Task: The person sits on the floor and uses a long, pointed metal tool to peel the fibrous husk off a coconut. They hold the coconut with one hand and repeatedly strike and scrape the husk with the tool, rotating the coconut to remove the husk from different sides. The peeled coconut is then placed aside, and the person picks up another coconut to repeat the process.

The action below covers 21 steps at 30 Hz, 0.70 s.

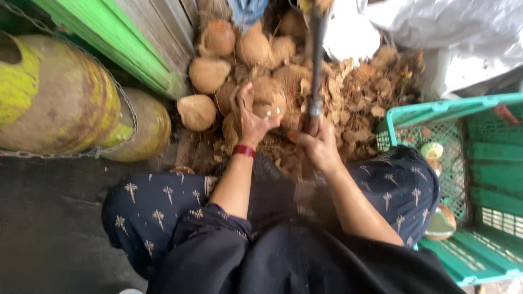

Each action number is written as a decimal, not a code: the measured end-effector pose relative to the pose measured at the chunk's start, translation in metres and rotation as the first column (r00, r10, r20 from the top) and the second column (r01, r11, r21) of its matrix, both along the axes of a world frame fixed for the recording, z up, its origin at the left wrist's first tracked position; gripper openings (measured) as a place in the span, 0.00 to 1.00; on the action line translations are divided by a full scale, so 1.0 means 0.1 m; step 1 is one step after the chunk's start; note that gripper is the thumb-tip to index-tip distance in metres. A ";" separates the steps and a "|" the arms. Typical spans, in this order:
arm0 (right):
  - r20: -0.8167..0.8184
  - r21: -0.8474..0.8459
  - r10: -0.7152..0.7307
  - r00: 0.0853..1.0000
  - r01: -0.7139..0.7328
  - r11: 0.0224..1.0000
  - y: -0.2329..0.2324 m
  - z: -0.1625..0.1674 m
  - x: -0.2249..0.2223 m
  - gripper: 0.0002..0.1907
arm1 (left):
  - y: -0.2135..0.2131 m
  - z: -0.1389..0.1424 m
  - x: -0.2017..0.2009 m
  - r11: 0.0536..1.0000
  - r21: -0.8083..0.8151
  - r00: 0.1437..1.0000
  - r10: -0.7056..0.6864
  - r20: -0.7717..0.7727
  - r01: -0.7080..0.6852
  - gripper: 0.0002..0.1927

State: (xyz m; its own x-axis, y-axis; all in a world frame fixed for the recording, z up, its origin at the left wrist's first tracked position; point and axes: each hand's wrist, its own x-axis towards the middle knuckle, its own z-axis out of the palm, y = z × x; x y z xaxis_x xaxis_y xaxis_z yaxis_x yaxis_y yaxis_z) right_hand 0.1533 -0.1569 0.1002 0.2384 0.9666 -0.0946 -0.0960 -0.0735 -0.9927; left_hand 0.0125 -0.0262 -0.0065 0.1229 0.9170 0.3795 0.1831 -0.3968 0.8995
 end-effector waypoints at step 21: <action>-0.036 -0.024 -0.029 0.999 0.028 0.999 0.10 -0.18 -0.17 0.09 | 0.07 0.07 -0.07 0.996 -0.056 0.991 0.067 -0.120 -0.074 0.56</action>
